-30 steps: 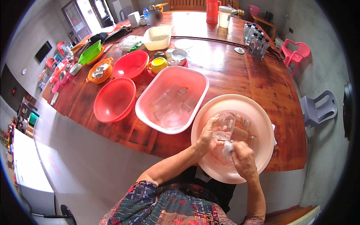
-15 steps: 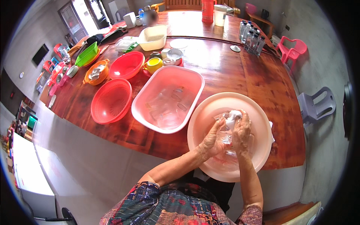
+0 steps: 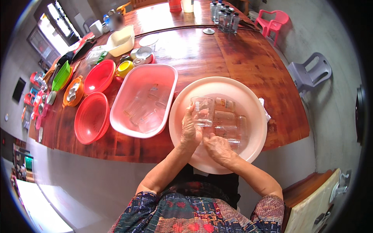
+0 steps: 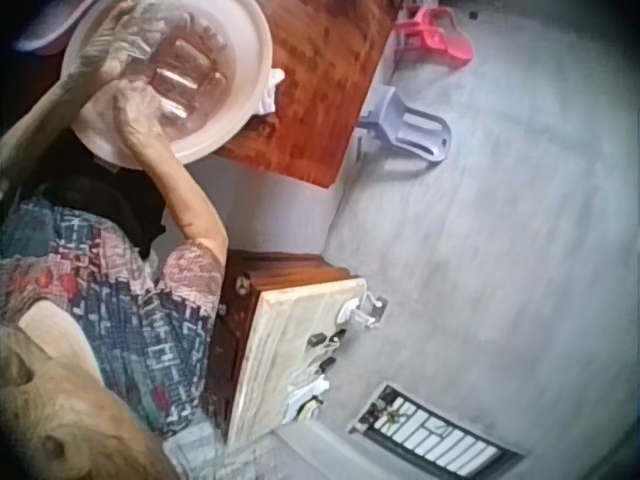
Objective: The person washes multiple clear drinking glasses one by one using a white cloth. They scrub the interior and exterior of each glass over a pink basin filled with water and then place the cleaned glass into a pink rectangular container. The process is repeated for several glasses throughout the video.
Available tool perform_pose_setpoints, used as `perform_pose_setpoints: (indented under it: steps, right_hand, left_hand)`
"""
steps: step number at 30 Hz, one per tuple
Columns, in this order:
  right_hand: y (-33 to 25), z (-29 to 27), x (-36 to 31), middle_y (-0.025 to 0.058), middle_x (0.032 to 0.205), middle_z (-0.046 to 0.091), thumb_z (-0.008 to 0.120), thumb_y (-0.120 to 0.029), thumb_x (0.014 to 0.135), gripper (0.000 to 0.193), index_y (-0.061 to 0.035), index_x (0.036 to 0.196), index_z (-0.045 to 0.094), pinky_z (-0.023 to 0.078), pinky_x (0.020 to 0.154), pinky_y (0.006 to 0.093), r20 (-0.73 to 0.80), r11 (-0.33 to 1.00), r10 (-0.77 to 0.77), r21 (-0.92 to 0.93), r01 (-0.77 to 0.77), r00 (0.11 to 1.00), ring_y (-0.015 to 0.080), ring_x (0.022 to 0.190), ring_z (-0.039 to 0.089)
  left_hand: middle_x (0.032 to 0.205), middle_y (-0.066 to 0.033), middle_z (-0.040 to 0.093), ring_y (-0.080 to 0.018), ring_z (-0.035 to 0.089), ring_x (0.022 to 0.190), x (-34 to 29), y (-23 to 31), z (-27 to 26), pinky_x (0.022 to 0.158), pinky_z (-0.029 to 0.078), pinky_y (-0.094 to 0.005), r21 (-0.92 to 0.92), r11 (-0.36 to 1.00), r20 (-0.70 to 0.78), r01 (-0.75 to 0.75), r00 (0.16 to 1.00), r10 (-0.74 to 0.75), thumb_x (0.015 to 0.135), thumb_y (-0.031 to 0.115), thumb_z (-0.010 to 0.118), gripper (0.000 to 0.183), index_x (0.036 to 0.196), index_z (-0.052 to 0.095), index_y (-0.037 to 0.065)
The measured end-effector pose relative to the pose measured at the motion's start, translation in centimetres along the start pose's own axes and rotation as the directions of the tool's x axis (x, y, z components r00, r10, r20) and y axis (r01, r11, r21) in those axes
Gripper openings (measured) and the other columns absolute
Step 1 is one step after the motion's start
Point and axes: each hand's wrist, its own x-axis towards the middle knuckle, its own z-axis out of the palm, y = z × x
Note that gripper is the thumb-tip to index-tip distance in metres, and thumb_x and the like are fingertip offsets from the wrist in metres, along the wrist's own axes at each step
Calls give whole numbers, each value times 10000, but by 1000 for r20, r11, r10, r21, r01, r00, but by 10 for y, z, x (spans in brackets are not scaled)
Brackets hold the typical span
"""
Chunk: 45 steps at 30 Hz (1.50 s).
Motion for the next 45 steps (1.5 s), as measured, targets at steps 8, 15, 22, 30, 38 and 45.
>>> perform_pose_setpoints:
  steps: [8,15,22,30,38,45]
  right_hand:
    - [14,-14,-12,216,896,591,466,-58,807,225,17,998,559,499,731,440,192,942,-294,225,250,936,369,845,606]
    - [-10,-54,-15,154,943,592,623,58,700,296,-16,986,612,505,783,372,-697,846,-44,355,397,716,302,940,589]
    - [-3,-61,34,170,1009,542,617,-76,773,226,-7,987,637,441,831,413,-832,944,94,250,218,547,321,961,531]
    - [52,-75,26,12,701,582,581,-17,823,79,-23,889,624,438,569,230,-339,582,300,806,110,892,72,639,534]
    - [43,-65,22,60,785,560,695,-1,722,125,-80,819,693,465,659,252,-518,816,-136,424,393,844,139,732,568]
    - [56,-62,8,14,673,535,672,-62,771,100,-47,864,703,422,538,258,-77,737,-47,671,87,996,87,617,517]
  left_hand:
    - [1013,-93,564,-237,591,846,-5,8,1,730,508,-408,8,987,-18,160,987,-159,774,428,686,490,1097,481,122]
    - [1068,-149,575,-309,559,1001,-2,-8,-4,901,457,-509,-179,915,172,362,927,-333,841,446,598,509,1114,515,24]
    - [1257,-48,490,-229,529,1077,-21,2,10,817,510,-412,-20,919,315,393,875,-367,869,500,540,570,1318,416,172]
    - [1047,-64,581,-147,582,918,-21,6,9,604,528,-335,452,875,129,175,957,-258,765,348,727,565,1220,486,115]
    - [1009,-65,604,-148,568,981,-14,28,4,887,453,-300,648,759,266,58,917,-297,646,122,827,561,1112,526,37]
    - [1002,-62,621,-149,584,962,-23,31,4,872,469,-305,738,674,241,-20,941,-236,625,145,840,619,1147,530,25]
